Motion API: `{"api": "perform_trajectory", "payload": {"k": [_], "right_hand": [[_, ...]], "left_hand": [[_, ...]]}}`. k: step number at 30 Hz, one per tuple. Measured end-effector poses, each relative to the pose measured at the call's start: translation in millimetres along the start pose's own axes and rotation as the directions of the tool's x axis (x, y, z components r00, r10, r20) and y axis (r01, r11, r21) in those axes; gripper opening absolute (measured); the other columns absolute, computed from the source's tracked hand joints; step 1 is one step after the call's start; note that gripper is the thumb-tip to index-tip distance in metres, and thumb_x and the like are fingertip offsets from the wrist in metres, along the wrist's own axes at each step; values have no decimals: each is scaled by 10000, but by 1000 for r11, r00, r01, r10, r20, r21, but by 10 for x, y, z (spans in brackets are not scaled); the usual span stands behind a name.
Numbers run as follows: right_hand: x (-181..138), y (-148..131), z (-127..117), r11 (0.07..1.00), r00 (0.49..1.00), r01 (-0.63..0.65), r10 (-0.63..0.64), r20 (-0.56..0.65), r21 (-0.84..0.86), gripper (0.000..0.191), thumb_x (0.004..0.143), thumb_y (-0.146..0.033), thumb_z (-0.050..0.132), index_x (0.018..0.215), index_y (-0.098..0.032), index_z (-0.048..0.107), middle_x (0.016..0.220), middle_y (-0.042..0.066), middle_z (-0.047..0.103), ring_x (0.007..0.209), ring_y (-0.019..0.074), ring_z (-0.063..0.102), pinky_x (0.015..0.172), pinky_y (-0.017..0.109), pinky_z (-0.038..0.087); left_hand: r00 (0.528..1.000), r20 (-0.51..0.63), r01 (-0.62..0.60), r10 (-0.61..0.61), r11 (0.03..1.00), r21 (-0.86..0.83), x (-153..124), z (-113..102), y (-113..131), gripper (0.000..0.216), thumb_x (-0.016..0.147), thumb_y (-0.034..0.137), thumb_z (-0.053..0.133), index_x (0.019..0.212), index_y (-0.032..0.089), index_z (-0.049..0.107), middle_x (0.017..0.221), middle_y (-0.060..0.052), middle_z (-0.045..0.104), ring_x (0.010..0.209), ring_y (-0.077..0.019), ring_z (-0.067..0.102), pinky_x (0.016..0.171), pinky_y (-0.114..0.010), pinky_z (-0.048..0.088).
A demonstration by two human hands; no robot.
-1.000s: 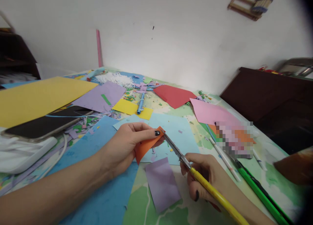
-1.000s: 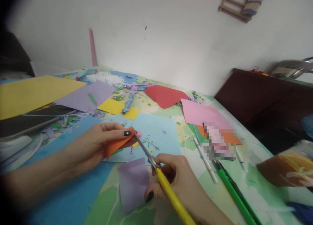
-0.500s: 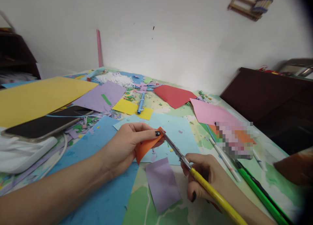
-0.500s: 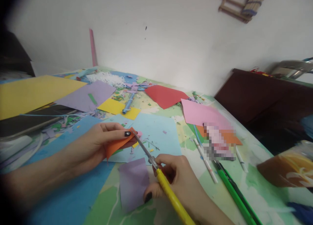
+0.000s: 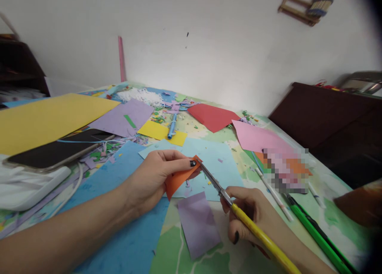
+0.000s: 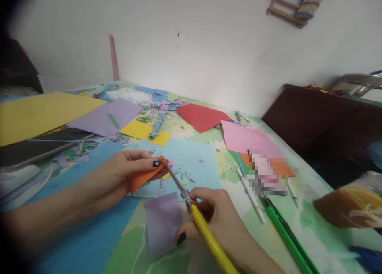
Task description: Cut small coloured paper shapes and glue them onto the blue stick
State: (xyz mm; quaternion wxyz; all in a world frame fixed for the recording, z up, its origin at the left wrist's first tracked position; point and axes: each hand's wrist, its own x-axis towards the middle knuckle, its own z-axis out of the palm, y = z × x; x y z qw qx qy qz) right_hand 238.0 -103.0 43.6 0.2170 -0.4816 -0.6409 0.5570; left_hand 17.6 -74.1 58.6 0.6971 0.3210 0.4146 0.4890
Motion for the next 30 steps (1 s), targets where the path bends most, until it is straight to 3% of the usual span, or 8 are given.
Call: {"api": "perform_trajectory", "payload": {"k": [9,16,22,27,30], "right_hand": [[20,-39,13,999,1000,-21,21,-2,25,448,550,-414,831,646,-167,471,470,-85,397,434,38,282,378,185,168],[-2,-68,18,998,1000,-15,16,-11,65,323,581,-260,791,649,-165,490,450,-91,433,397,23,294,355,152,195],[-25,-145,20,992,997,-65,59,52,111,219,617,-129,675,706,-181,481,446,-99,501,311,0,266,305,117,230],[-33,-126,14,993,997,-70,66,47,97,237,614,-134,698,724,-175,493,458,-100,506,321,-3,272,309,109,245],[-33,-145,18,994,997,-59,54,58,91,273,616,-224,738,701,-175,483,479,-83,520,322,1,289,298,120,239]], "left_hand": [[1000,12,-3,3,1000,-10,11,-18,-16,108,677,133,741,609,122,658,831,-103,745,865,-199,683,744,-241,514],[1000,8,-9,10,1000,-21,10,-9,-12,121,675,130,743,594,125,653,831,-103,746,848,-196,688,727,-237,516],[999,37,-16,18,999,-38,10,-11,-12,121,687,139,740,596,134,661,834,-97,747,883,-209,687,750,-243,518],[999,30,-10,11,999,-34,4,-14,-17,127,696,133,733,591,133,661,848,-103,748,902,-214,685,767,-244,519],[999,34,-12,14,999,-46,0,-14,-11,120,692,128,735,594,131,666,862,-103,748,918,-218,681,786,-249,520]]}}
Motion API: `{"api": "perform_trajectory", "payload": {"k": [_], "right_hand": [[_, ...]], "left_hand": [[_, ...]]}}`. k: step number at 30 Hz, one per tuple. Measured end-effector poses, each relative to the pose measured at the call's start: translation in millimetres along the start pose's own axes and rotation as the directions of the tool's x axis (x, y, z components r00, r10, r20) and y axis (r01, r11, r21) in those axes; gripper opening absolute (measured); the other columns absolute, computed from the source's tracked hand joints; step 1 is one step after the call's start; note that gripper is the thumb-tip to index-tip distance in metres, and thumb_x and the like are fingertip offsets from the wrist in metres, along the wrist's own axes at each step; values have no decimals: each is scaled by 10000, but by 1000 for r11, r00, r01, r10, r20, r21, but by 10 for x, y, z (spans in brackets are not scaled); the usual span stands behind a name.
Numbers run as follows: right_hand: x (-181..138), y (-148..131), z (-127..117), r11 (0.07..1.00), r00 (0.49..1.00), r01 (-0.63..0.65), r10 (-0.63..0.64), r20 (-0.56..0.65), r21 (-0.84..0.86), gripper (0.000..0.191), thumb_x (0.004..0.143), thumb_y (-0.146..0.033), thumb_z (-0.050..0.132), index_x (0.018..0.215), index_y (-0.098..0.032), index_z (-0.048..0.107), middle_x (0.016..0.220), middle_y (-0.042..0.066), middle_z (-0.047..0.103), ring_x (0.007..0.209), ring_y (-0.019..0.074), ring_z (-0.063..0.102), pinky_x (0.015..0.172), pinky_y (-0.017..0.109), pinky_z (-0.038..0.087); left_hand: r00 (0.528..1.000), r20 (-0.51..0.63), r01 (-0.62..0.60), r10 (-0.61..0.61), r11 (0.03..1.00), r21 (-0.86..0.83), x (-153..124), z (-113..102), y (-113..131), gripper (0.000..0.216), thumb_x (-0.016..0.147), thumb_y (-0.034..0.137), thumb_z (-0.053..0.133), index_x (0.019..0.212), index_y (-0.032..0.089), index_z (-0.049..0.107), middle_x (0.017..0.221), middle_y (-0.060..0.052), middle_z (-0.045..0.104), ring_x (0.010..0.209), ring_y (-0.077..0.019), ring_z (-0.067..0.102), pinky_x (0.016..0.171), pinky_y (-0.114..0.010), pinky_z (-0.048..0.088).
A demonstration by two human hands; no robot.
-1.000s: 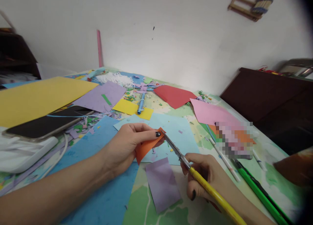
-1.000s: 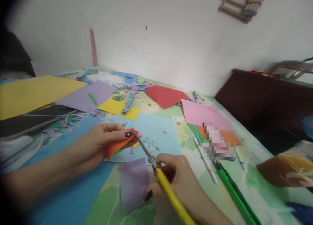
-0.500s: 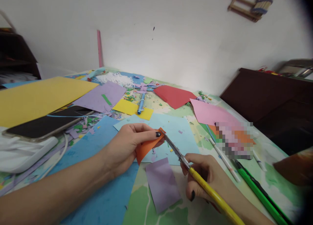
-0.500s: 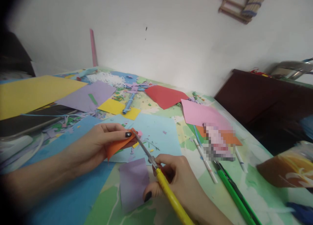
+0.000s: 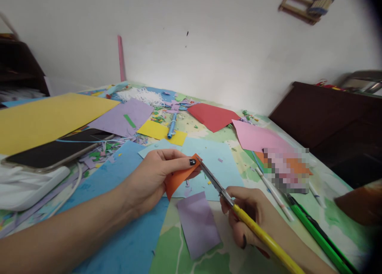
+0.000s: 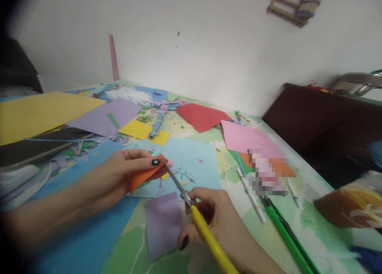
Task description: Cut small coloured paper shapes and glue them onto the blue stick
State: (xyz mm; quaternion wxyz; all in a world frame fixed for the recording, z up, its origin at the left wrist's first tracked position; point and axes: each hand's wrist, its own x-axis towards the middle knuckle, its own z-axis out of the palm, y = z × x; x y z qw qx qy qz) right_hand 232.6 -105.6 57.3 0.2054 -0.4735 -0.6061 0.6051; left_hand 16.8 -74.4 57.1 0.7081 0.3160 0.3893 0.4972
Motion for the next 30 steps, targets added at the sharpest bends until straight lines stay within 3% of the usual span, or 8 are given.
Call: {"api": "perform_trajectory", "payload": {"k": [9,30], "right_hand": [[24,-17,21,998,999,5,-8,-40,-57,390,585,-357,798,663,-173,463,466,-91,455,351,8,290,319,149,216],[27,67,-7,995,998,35,-41,-53,-99,444,573,-458,811,653,-166,487,477,-79,413,436,40,296,384,187,175]], "left_hand": [[1000,-16,5,-5,1000,4,-1,10,5,115,689,127,735,600,127,662,851,-104,747,900,-215,683,759,-245,528],[1000,-11,7,-7,1000,8,-16,6,11,113,695,121,728,605,129,661,837,-99,748,877,-209,687,777,-266,527]]}}
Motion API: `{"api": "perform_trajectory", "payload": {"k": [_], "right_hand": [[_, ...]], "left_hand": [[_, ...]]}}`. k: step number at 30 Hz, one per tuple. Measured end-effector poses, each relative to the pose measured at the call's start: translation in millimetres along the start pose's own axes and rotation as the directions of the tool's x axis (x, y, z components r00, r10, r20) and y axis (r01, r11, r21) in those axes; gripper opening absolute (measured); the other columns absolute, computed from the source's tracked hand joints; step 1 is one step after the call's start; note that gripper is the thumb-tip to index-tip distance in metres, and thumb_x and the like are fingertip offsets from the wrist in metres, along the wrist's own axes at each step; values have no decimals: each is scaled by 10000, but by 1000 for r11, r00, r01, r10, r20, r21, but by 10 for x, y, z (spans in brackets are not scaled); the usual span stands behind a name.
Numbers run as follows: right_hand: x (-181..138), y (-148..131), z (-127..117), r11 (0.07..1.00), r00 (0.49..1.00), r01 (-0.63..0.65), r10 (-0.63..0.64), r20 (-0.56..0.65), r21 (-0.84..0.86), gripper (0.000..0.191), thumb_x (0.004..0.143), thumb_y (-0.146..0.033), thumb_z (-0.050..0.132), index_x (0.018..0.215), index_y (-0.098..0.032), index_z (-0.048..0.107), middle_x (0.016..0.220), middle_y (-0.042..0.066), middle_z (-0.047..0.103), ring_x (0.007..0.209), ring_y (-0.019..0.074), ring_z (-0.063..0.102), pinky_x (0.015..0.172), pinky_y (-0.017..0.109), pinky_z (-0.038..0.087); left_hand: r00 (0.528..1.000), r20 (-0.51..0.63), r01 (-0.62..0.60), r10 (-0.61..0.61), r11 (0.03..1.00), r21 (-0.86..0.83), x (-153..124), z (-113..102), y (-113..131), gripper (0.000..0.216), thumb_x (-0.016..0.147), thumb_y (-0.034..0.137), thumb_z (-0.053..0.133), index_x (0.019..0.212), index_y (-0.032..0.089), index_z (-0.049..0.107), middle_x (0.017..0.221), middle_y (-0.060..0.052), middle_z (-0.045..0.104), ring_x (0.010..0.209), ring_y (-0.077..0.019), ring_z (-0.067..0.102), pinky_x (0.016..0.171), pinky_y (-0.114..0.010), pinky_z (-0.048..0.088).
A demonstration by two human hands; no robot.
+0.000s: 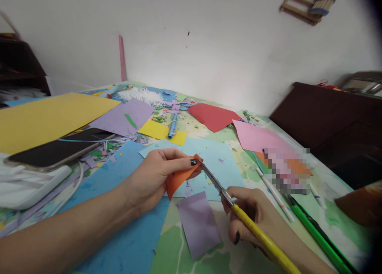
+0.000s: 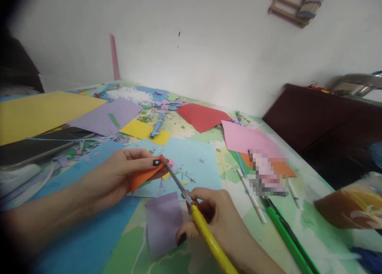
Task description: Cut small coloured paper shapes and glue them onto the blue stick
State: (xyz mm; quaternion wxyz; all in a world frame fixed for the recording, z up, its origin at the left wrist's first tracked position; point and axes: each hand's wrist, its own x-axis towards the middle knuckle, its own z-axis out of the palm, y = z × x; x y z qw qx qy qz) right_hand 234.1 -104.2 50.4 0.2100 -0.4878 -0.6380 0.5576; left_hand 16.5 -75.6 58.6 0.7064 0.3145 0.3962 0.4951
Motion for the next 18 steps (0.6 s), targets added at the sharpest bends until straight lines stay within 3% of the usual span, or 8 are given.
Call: {"api": "perform_trajectory", "payload": {"k": [11,18], "right_hand": [[-22,-98,-9,999,997,-32,29,70,43,434,604,-479,760,708,-180,463,485,-84,453,350,10,264,311,146,222],[-10,-78,3,998,999,-30,28,42,51,412,603,-437,777,711,-173,480,483,-92,436,336,4,271,303,144,226]], "left_hand": [[1000,1,2,-2,1000,-7,7,6,-5,119,689,130,734,603,126,651,830,-104,747,841,-199,691,769,-266,528],[1000,0,-3,3,1000,5,16,-1,-7,116,690,135,737,603,126,660,842,-102,748,869,-203,687,777,-259,527]]}}
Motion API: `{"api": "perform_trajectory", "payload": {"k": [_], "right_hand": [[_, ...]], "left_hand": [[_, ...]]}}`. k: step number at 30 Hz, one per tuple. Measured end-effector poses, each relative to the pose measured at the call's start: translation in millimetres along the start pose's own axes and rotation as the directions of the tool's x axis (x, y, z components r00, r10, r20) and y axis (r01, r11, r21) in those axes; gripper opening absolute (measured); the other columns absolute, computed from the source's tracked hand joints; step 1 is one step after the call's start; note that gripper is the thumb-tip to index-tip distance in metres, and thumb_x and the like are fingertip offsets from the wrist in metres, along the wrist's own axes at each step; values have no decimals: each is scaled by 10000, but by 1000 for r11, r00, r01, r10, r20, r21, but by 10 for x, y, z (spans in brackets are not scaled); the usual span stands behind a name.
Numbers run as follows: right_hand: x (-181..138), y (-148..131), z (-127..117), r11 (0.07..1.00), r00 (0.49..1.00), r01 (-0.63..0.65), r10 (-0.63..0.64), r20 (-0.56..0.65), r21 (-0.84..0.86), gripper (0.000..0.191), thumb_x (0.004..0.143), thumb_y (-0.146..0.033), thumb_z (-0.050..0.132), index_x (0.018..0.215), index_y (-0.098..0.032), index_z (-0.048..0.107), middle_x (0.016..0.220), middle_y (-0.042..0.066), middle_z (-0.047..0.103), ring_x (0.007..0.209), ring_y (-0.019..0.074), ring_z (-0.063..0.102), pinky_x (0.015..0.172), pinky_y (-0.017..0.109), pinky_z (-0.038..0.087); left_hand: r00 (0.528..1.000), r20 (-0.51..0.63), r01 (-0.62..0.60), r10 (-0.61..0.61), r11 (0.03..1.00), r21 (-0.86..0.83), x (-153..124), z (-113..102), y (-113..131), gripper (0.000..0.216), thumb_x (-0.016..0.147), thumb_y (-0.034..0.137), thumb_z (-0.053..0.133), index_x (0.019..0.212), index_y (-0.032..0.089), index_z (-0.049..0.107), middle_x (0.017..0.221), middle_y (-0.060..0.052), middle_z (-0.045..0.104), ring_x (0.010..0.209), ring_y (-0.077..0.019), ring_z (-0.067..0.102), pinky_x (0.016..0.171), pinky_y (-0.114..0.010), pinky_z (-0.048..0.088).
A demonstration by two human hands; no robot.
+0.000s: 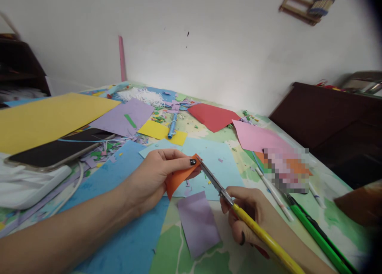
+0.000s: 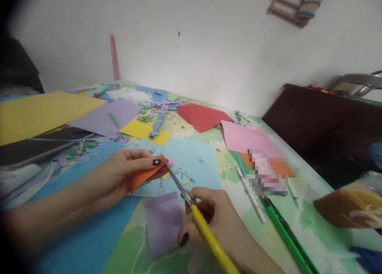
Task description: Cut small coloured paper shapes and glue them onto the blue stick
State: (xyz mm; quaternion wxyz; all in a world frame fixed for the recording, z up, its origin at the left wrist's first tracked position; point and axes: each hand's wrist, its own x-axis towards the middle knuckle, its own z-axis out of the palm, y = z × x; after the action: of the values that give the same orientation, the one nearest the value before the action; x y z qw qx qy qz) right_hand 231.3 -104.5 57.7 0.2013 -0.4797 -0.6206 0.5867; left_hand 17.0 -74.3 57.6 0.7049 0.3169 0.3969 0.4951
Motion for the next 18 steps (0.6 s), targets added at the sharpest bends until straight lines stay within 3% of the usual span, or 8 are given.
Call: {"api": "perform_trajectory", "payload": {"k": [10,18], "right_hand": [[-2,24,18,1000,1000,-6,6,-8,15,434,580,-444,807,676,-169,485,507,-58,520,375,23,303,334,165,215],[11,71,1,999,999,27,-28,-36,-17,484,574,-539,787,666,-156,505,493,-54,481,442,43,288,388,186,198]], "left_hand": [[1000,-15,2,-2,1000,-1,-5,16,11,112,680,133,742,601,127,663,847,-106,746,878,-214,685,780,-276,533],[1000,-1,-6,6,1000,-4,-5,0,-3,113,687,130,739,599,125,668,836,-105,749,859,-200,690,758,-246,528]]}}
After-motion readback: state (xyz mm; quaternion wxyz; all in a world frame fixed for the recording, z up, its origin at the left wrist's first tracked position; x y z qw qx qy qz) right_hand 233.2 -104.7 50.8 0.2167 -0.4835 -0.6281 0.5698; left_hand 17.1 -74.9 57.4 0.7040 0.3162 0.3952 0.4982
